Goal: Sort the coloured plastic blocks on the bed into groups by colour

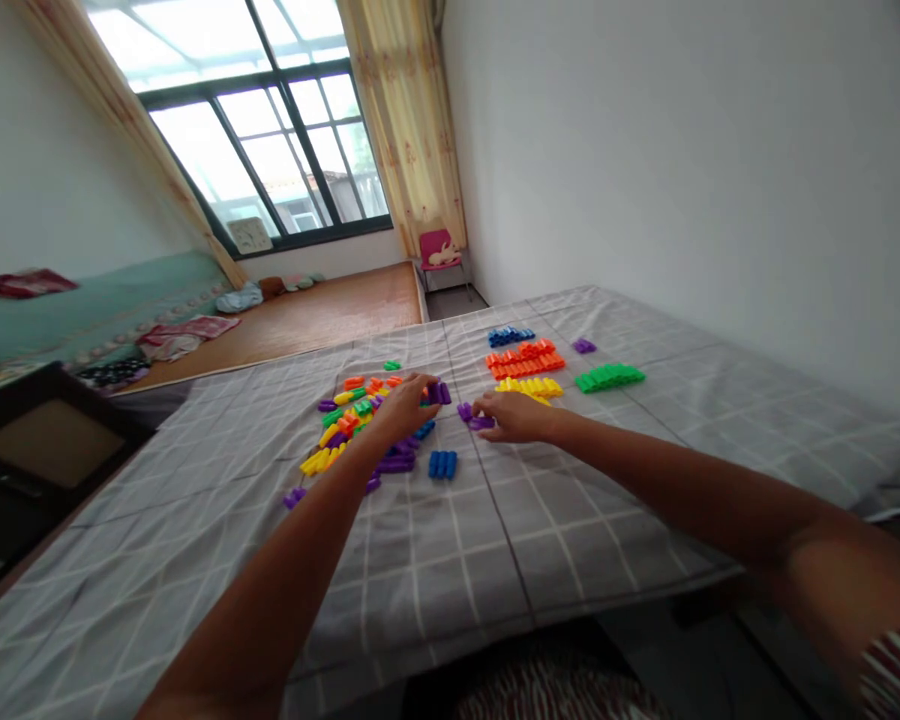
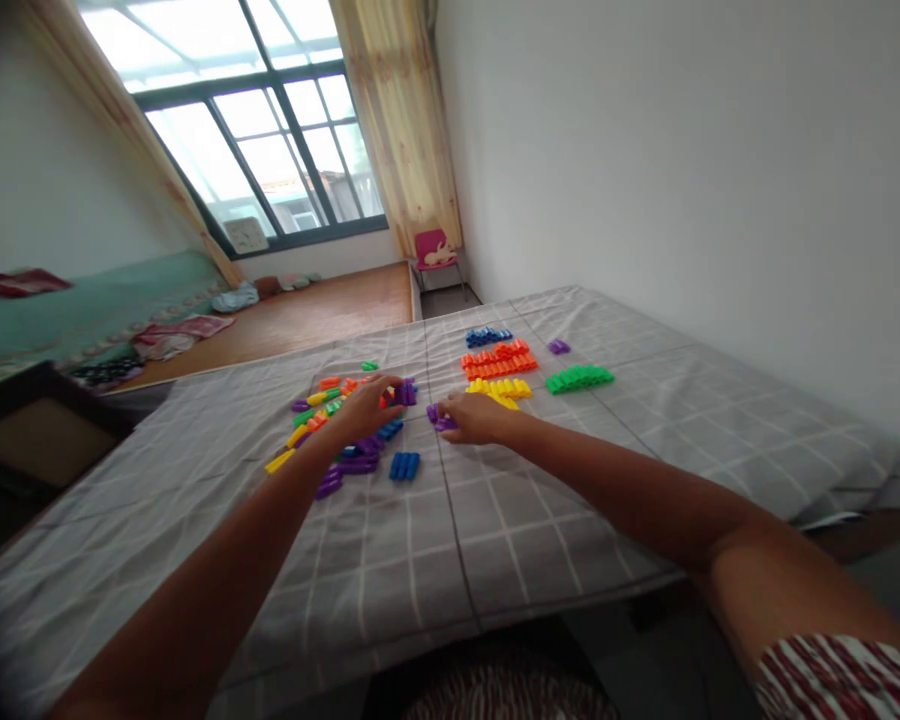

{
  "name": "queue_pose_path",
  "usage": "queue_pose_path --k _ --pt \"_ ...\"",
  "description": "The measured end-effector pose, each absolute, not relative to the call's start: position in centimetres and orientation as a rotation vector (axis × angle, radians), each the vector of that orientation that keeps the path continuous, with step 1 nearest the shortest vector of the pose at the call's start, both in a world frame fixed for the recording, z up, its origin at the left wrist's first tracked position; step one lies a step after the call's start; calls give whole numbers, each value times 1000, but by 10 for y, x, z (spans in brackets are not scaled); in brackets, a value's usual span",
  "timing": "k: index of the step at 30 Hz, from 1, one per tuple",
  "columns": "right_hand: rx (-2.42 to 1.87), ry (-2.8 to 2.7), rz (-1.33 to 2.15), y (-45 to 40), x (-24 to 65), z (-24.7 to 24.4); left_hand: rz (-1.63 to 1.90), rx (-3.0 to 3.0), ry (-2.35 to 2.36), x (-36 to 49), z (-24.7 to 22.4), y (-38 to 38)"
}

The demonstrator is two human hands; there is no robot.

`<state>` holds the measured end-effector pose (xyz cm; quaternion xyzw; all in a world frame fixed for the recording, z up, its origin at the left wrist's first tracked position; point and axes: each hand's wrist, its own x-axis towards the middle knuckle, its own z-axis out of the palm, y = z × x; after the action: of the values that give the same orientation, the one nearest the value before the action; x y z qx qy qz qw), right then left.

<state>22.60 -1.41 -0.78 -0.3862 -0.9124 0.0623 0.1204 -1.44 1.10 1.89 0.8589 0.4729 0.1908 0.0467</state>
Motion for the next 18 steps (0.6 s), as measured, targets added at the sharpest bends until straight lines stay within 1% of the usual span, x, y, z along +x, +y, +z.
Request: queue_pose_path --k 3,5,8,10,14,16,18 --pt "-1207 -2505 133 0 263 6 602 2573 1383 10 23 27" --pt "-1302 -2401 124 18 304 17 619 2551 1347 29 23 36" --pt "-1607 -2162 118 49 382 26 609 2576 1293 66 22 46" --pt "-1796 -2018 154 68 432 23 587 2620 1249 95 24 53" --pt "-1938 -1806 452 98 494 3 544 2690 1207 158 29 73" --pt "-1936 -1741 592 111 503 -8 520 2725 1209 187 31 86" --pt "-1920 -1727 638 123 504 -17 488 2762 1214 211 32 99"
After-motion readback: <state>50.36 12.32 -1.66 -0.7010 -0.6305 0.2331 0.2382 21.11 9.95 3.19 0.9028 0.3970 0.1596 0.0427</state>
